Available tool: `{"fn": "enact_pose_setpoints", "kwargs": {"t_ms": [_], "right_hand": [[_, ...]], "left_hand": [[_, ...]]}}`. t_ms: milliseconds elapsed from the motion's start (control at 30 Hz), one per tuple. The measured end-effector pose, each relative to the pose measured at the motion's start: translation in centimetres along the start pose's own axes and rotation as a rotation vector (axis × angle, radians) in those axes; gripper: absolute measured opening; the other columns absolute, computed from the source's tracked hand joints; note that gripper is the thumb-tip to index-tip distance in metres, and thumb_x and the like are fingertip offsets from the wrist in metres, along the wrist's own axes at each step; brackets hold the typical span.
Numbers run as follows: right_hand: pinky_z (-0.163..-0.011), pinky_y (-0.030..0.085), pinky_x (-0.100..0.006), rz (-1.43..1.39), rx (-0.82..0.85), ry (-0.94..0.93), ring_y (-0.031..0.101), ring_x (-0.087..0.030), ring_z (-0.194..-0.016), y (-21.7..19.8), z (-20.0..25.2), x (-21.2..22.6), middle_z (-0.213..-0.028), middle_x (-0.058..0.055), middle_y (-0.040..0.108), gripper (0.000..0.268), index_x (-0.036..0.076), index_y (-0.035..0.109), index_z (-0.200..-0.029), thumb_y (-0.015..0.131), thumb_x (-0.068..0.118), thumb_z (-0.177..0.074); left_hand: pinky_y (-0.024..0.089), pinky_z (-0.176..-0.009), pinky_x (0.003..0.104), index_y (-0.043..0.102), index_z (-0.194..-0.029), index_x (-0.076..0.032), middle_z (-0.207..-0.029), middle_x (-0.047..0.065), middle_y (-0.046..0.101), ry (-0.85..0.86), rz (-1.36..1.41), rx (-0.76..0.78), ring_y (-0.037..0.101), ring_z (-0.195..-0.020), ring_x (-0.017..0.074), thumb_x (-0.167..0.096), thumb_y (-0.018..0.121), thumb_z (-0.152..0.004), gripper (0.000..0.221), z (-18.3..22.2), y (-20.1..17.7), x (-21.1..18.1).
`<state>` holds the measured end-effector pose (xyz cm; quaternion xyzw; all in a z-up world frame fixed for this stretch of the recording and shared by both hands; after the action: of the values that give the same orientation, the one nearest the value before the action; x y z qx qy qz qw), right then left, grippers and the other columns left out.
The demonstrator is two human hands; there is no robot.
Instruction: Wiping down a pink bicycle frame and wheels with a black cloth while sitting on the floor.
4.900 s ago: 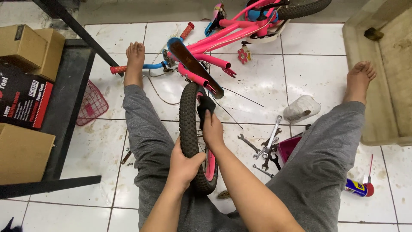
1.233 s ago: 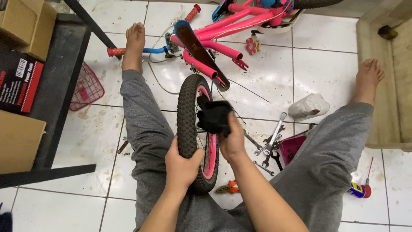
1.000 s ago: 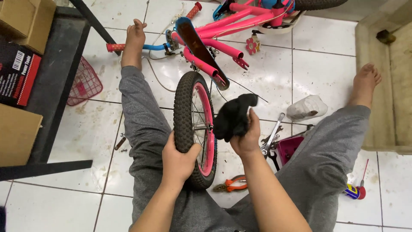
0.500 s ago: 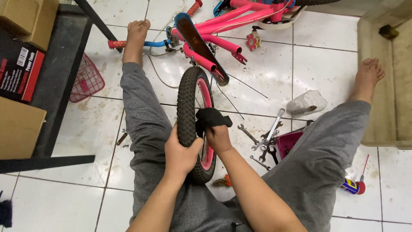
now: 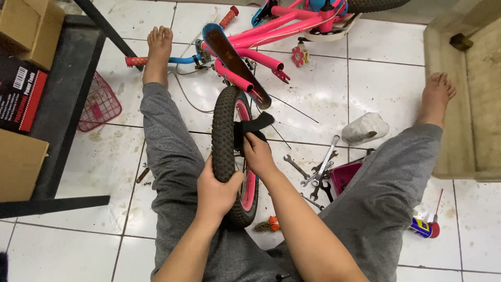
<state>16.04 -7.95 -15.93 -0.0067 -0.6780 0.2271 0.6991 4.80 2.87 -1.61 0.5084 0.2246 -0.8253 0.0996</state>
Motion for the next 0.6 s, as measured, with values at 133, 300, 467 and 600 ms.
{"fn": "enact_pose_setpoints", "kwargs": {"t_ms": [133,300,467,600], "right_hand": [[-0.099,0.052,-0.050,0.077,0.021,-0.055,0.066,-0.040,-0.113,-0.5,0.3,0.0,-0.112,-0.014,0.076,0.035,0.014,0.073,-0.122,0.048,0.007,-0.099],[-0.097,0.053,-0.049,-0.195,-0.317,0.151,0.068,-0.035,-0.113,-1.2,1.2,-2.9,-0.110,-0.020,0.075,0.030,0.007,0.073,-0.119,0.048,0.009,-0.102],[-0.101,0.049,-0.046,-0.492,-0.442,0.171,0.062,-0.024,-0.115,-2.4,0.1,-3.3,-0.117,-0.018,0.073,0.029,0.004,0.069,-0.125,0.050,0.016,-0.106],[-0.107,0.046,-0.052,-0.399,-0.232,0.080,0.061,-0.032,-0.121,-1.7,-2.8,-1.8,-0.121,-0.022,0.070,0.029,0.005,0.066,-0.126,0.062,0.019,-0.102]], "left_hand": [[0.037,-0.052,0.040,0.063,-0.123,-0.002,-0.067,0.012,0.053,0.007,-0.010,-0.005,0.049,-0.063,0.0203,-0.009,0.065,-0.071,0.052,-0.4,-0.5,0.1],[0.040,-0.053,0.044,0.058,-0.137,-0.001,-0.072,0.017,0.058,-0.028,0.015,-0.006,0.049,-0.064,0.0209,-0.010,0.067,-0.073,0.065,-0.9,-0.1,1.2],[0.037,-0.051,0.039,0.067,-0.114,-0.004,-0.064,0.011,0.051,0.013,0.001,-0.004,0.047,-0.060,0.0191,-0.007,0.066,-0.073,0.041,-0.2,-0.2,-0.1],[0.038,-0.051,0.039,0.065,-0.113,-0.002,-0.064,0.009,0.048,-0.002,-0.011,-0.001,0.045,-0.060,0.0191,-0.008,0.067,-0.074,0.040,0.3,0.3,-0.7]]}}
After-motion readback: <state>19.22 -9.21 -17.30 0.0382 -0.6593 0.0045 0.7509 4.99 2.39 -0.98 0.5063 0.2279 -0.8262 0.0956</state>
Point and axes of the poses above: each hand's wrist, its own z-axis away from the middle knuckle, its own y-axis out of the palm, x = y × z, the point moved 5 cm from there along -z, towards the middle knuckle
